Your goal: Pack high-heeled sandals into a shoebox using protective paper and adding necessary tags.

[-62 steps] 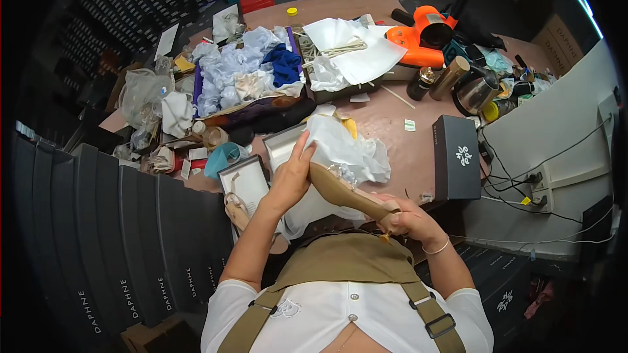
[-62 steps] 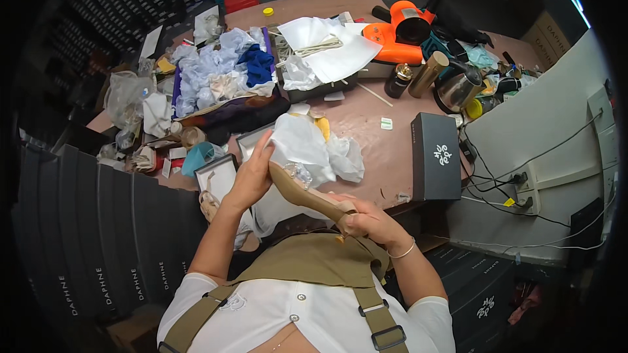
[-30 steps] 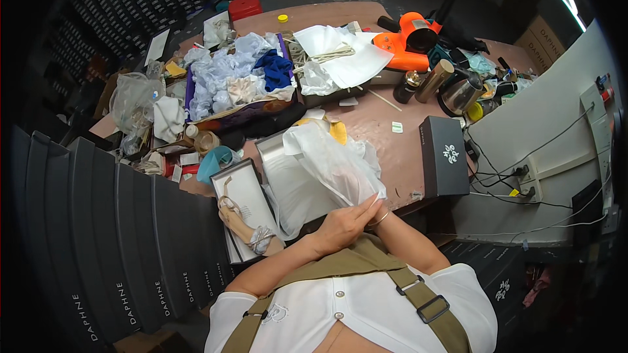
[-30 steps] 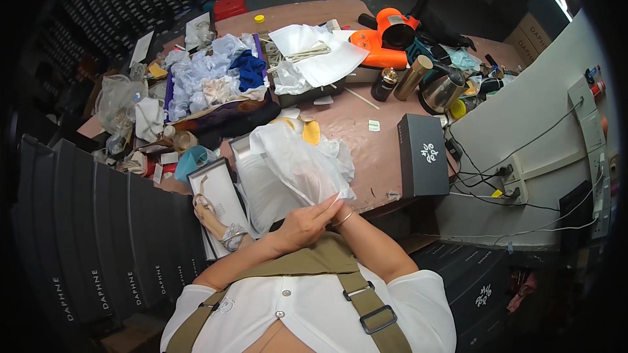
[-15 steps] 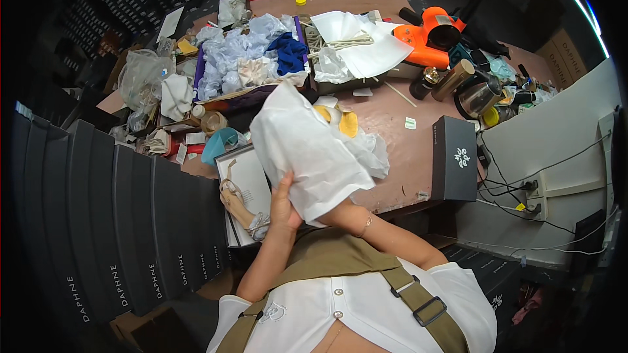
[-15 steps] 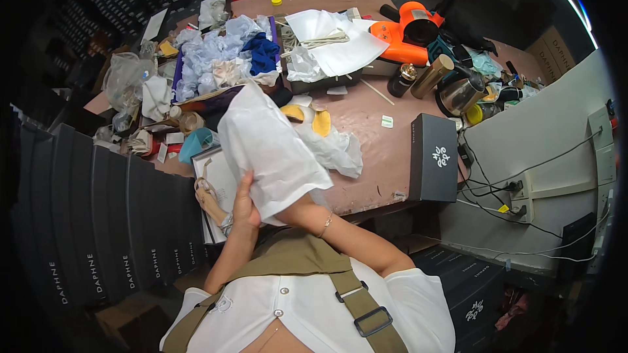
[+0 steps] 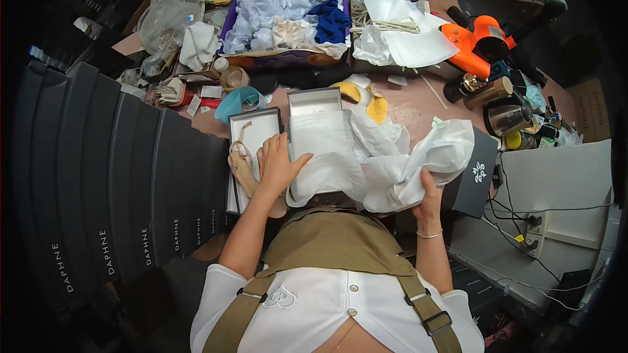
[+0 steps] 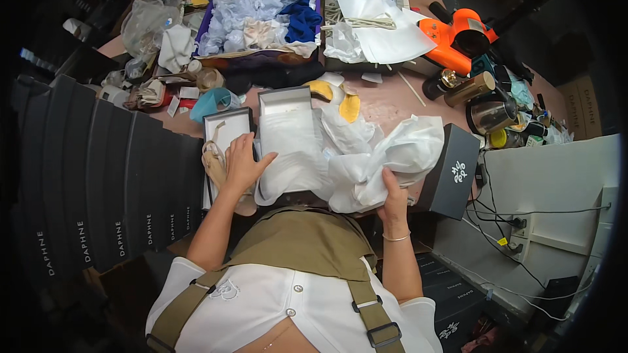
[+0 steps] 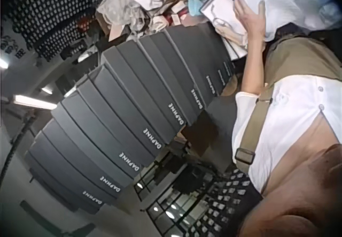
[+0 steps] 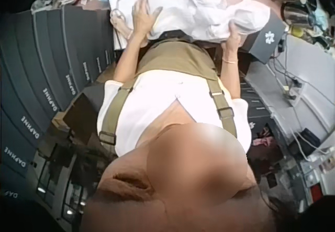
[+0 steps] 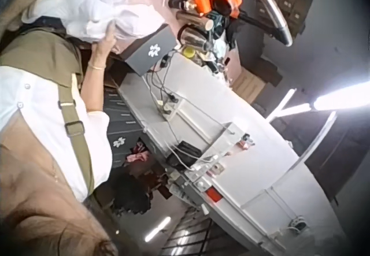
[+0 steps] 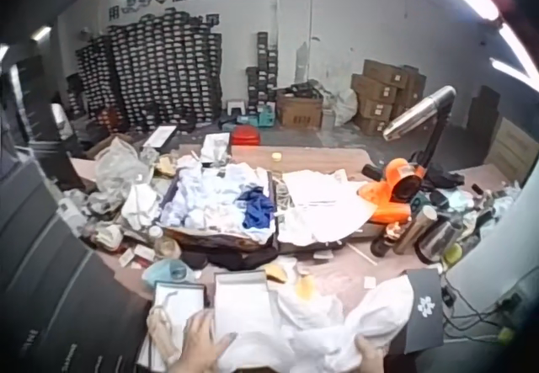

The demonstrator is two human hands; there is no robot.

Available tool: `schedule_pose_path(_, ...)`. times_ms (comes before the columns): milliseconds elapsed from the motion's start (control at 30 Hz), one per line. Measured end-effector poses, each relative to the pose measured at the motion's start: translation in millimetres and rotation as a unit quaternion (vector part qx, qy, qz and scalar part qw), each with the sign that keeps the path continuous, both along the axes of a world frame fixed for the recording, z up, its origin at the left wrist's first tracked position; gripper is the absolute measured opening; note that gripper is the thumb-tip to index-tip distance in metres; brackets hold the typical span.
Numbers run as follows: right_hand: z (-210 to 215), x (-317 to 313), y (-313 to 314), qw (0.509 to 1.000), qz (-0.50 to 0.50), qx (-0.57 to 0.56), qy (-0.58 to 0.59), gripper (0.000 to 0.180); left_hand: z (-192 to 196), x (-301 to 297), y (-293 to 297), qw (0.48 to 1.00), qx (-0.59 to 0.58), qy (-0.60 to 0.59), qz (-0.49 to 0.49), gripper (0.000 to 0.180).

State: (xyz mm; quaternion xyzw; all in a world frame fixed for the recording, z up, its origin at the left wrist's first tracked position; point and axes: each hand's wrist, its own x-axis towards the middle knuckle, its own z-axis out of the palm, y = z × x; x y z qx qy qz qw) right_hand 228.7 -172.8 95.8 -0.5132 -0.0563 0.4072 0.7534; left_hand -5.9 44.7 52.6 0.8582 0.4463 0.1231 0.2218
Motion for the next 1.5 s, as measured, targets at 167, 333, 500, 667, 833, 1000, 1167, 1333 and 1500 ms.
schedule_pose_path(167, -9.8, -17.9, 42.0, 0.988, 0.115, -0.072, -0.068, 0.058, -40.4, -35.9, 27.4, 0.986, -0.082, 0.141, -0.042, 0.034)
schedule_pose_path(333, -7.0, -30.2, 81.5, 0.977, 0.199, -0.047, -0.063, 0.052, -56.9, -76.5, 28.7, 0.942, -0.245, -0.205, 0.100, 0.023)
schedule_pose_path(500, -74.7, -58.7, 138.6, 0.834, 0.394, -0.170, -0.347, 0.048, -3.0, -77.7, 8.9, 0.813, -0.127, -0.521, 0.225, 0.014)
schedule_pose_path(667, -160.6, -118.0, 168.8, 0.630, 0.404, -0.374, -0.548, 0.057, -15.6, -86.6, -27.9, 0.876, -0.229, -0.398, 0.148, 0.015)
schedule_pose_path(833, -166.4, -134.3, 178.2, 0.672, 0.409, -0.357, -0.503, 0.063, -8.9, -91.0, -53.5, 0.883, -0.209, -0.412, 0.088, 0.018)
schedule_pose_path(1000, -156.2, -118.5, 182.1, 0.650, 0.507, -0.303, -0.479, 0.070, -12.1, -75.6, -46.5, 0.824, -0.268, -0.471, 0.168, 0.019)
schedule_pose_path(1167, -98.2, -35.4, 98.3, 0.798, 0.321, -0.369, -0.352, 0.044, -25.0, -99.8, -33.1, 0.682, -0.328, -0.592, 0.277, 0.025)
schedule_pose_path(1333, -212.9, -28.1, 74.9, 0.896, 0.192, -0.361, -0.173, 0.030, -28.1, -95.9, -35.7, 0.662, -0.349, -0.597, 0.288, 0.025)
schedule_pose_path(1500, -136.8, 0.1, 104.2, 0.949, 0.064, -0.196, -0.239, 0.026, -19.1, -87.9, -54.4, 0.618, -0.365, -0.619, 0.318, 0.026)
